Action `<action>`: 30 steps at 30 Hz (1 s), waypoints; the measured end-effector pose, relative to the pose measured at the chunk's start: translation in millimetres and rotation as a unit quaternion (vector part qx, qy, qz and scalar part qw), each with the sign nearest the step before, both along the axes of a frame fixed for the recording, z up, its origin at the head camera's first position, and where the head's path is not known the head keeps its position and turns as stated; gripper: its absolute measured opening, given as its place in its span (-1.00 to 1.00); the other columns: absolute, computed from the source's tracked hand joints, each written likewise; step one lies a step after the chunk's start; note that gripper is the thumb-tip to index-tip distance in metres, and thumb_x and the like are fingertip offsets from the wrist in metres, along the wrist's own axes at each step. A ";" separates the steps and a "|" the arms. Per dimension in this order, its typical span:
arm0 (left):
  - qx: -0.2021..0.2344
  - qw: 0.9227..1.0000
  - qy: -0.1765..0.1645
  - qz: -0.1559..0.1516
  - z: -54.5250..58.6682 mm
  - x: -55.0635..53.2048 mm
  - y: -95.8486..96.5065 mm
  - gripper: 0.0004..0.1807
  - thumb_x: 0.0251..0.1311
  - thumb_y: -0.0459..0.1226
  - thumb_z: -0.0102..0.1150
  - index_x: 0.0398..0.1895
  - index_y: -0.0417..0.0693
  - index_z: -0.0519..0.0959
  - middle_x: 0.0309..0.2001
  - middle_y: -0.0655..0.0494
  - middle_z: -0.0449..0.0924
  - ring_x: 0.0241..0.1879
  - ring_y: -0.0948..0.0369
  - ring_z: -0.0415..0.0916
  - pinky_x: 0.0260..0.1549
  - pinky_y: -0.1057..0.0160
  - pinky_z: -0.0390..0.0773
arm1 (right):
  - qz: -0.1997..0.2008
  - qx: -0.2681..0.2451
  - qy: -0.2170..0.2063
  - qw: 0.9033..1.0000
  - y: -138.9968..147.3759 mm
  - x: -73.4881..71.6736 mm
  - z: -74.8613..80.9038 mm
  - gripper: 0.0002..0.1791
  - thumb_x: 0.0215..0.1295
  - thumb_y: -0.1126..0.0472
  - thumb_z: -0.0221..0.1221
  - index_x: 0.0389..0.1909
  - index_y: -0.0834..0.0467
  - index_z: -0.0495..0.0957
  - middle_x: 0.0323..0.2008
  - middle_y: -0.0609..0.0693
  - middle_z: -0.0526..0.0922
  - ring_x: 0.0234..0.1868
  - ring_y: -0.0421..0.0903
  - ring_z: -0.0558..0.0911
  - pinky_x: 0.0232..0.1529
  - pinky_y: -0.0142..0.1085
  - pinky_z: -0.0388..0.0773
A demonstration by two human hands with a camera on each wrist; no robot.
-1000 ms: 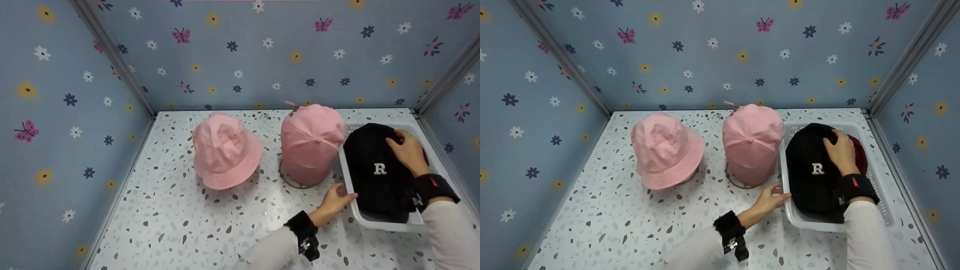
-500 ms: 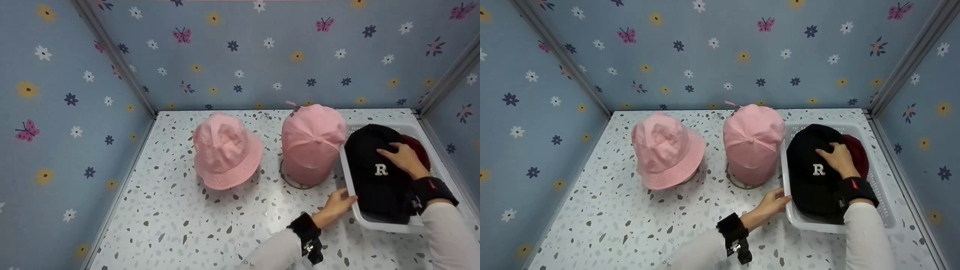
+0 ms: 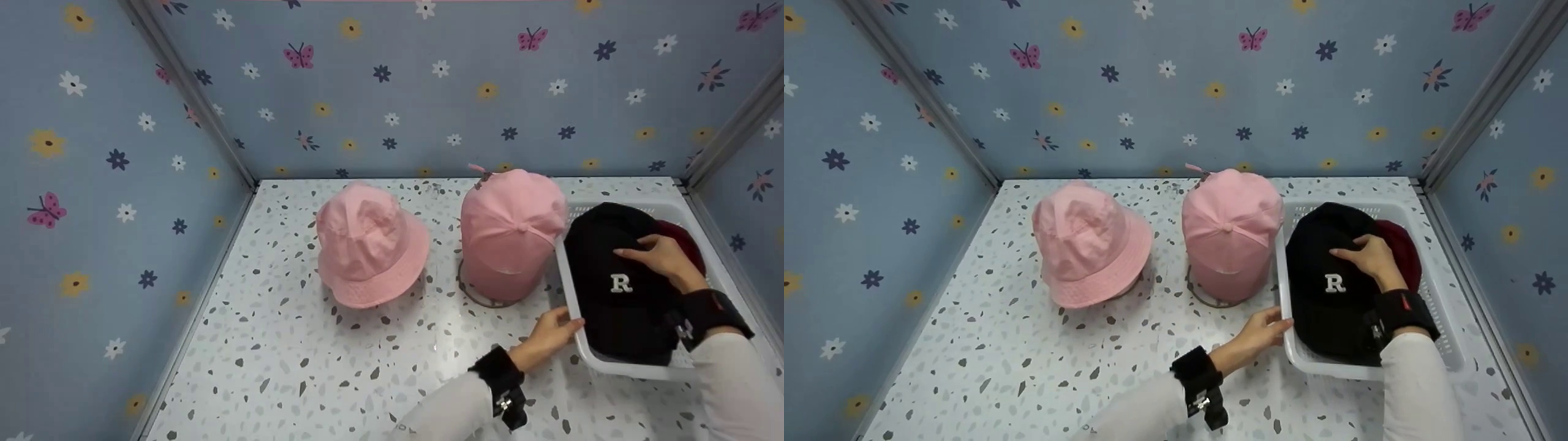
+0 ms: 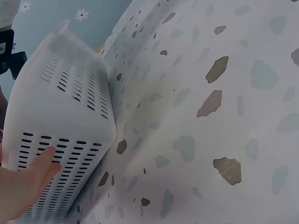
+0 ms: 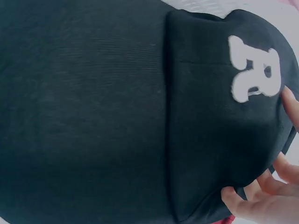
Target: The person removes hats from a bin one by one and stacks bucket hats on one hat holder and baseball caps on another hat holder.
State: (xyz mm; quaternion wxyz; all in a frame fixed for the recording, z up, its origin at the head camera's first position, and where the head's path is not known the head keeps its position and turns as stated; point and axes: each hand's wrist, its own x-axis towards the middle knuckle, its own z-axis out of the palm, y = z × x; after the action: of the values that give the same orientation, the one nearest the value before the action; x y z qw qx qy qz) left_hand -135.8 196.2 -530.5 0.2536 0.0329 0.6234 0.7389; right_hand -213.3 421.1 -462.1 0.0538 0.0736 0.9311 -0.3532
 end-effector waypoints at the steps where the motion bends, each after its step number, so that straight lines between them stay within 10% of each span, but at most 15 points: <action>1: 0.005 1.000 -0.001 -0.001 -0.4 0.0 -0.2 -0.74 0.16 -0.40 0.01 -0.07 -0.24 0.45 -0.27 0.04 0.54 -0.28 0.19 0.53 -0.32 0.37 0.54 | -0.001 -0.004 0.000 1.000 0.4 0.9 0.3 -0.23 0.11 -0.05 0.15 0.01 0.59 0.22 -0.05 0.49 0.31 -0.28 0.02 0.44 -0.42 -0.54 0.35; 13: 0.039 0.999 -0.012 0.018 -2.7 0.4 1.3 -0.74 0.13 -0.45 0.01 -0.08 -0.28 0.45 -0.26 -0.03 0.54 -0.23 0.03 0.53 -0.34 0.31 0.56 | -0.004 -0.064 0.080 0.995 2.5 11.2 11.4 -0.57 0.06 0.05 0.23 -0.36 0.41 0.49 -0.52 -0.45 0.41 -0.48 -0.41 0.34 -0.49 -0.59 0.31; 30: -0.017 1.000 0.007 0.018 -1.4 0.7 1.2 -0.68 0.13 -0.41 0.04 -0.02 -0.27 0.43 -0.28 0.05 0.55 -0.29 0.22 0.52 -0.33 0.39 0.54 | -0.020 -0.085 0.123 0.989 -1.5 25.9 43.0 -0.82 0.10 0.13 0.20 -0.47 0.18 0.57 -0.54 -0.48 0.44 -0.48 -0.44 0.35 -0.48 -0.64 0.28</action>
State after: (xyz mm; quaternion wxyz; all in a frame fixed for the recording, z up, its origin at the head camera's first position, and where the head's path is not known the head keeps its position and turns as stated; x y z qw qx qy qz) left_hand -135.1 197.4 -531.8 0.2363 0.0227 0.6383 0.7323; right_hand -187.4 419.6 -419.1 -0.0624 0.0433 0.8958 -0.4380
